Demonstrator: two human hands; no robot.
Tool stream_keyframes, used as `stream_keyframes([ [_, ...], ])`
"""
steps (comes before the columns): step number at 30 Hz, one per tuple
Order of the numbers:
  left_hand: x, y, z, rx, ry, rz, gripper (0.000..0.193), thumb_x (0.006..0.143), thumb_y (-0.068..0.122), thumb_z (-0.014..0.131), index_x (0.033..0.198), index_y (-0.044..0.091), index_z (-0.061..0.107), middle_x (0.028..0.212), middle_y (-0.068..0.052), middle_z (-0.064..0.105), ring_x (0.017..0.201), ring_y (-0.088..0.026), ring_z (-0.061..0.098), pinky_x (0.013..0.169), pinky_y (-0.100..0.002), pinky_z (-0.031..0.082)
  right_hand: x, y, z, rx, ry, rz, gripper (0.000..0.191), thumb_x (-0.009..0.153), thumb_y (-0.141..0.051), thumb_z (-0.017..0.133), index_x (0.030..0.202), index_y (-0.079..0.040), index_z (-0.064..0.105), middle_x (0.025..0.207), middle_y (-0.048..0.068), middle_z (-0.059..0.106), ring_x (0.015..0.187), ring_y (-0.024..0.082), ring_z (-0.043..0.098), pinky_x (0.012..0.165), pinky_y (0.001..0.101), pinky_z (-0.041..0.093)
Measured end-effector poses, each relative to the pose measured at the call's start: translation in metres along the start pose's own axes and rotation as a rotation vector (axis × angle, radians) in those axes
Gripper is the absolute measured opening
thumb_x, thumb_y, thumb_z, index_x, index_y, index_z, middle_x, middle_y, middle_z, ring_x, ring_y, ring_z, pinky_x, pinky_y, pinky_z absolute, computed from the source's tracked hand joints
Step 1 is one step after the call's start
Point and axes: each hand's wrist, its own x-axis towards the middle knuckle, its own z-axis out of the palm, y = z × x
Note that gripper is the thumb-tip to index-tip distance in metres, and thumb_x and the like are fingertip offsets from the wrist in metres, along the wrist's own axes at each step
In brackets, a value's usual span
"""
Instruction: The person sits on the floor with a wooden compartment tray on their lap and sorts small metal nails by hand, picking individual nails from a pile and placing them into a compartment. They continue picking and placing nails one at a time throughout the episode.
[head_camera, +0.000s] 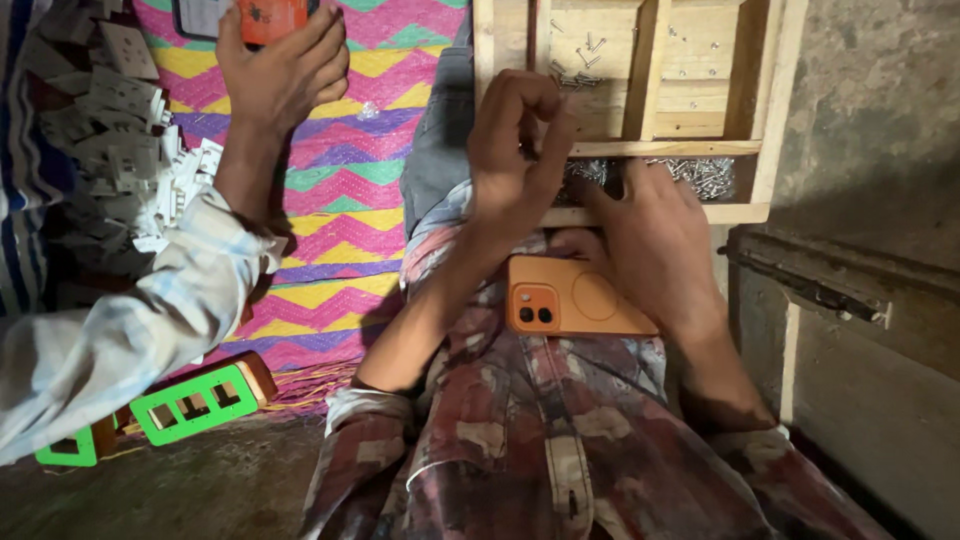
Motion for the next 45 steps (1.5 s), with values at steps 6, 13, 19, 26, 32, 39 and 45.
stream_keyframes([
  [6,-0.002,-0.003,-0.002,-0.014,0.013,-0.004,0.013,0.102,0.004,0.069,0.103,0.006,0.056,0.098,-0.001,0.056,0.071,-0.008,0.050,0.060,-0.022,0.044,0.005,0.003,0.005,0.104,-0.041,-0.078,0.041,0.081,-0.037,0.081,0.103,-0.002,0.077,0.091,0.015,0.063,0.091,0.033,0.059,0.082,0.0446,0.049],
  [13,0.001,0.001,-0.002,-0.015,0.031,0.005,0.012,0.103,0.006,0.069,0.102,0.006,0.056,0.096,-0.001,0.058,0.072,-0.007,0.053,0.061,-0.022,0.045,0.002,0.016,0.006,0.195,0.109,-0.070,0.016,0.093,-0.018,0.081,0.097,-0.004,0.076,0.092,0.011,0.071,0.088,0.029,0.067,0.080,0.0393,0.054],
  [19,0.000,0.004,-0.001,-0.030,0.007,-0.013,0.013,0.104,0.007,0.069,0.101,0.006,0.057,0.095,-0.001,0.057,0.071,-0.007,0.052,0.061,-0.022,0.045,-0.001,0.021,0.009,0.297,0.233,-0.095,0.013,0.092,-0.005,0.082,0.103,-0.003,0.075,0.098,0.011,0.074,0.088,0.029,0.070,0.080,0.0387,0.056],
  [26,0.001,0.009,-0.003,-0.006,-0.061,0.017,0.013,0.101,0.008,0.071,0.100,0.007,0.058,0.093,-0.002,0.058,0.074,-0.009,0.053,0.063,-0.024,0.045,-0.002,0.025,0.009,0.466,0.253,0.059,0.017,0.098,-0.002,0.081,0.102,0.000,0.066,0.095,0.013,0.075,0.082,0.016,0.074,0.068,0.0276,0.056],
  [32,0.003,0.014,-0.006,0.081,-0.215,0.268,0.015,0.099,0.008,0.071,0.113,0.009,0.064,0.113,-0.005,0.066,0.104,-0.023,0.066,0.092,-0.037,0.053,-0.009,0.035,0.013,0.861,0.228,0.156,0.016,0.102,0.004,0.071,0.113,0.002,0.059,0.103,0.008,0.073,0.091,0.008,0.068,0.081,0.0224,0.055],
  [39,0.002,0.018,-0.007,0.053,-0.347,0.301,0.017,0.100,0.008,0.071,0.117,0.008,0.068,0.117,-0.007,0.069,0.114,-0.027,0.067,0.099,-0.037,0.055,-0.015,0.049,0.023,1.140,0.238,0.159,0.017,0.106,0.007,0.066,0.117,0.002,0.054,0.099,0.005,0.068,0.092,0.005,0.063,0.085,0.0190,0.049],
  [45,0.003,0.018,-0.007,0.010,-0.368,0.265,0.017,0.100,0.009,0.070,0.117,0.008,0.067,0.114,-0.007,0.069,0.110,-0.026,0.069,0.096,-0.036,0.057,-0.014,0.046,0.029,1.252,0.258,0.200,0.015,0.106,0.005,0.067,0.114,0.000,0.055,0.100,0.004,0.067,0.090,0.004,0.060,0.085,0.0195,0.048],
])
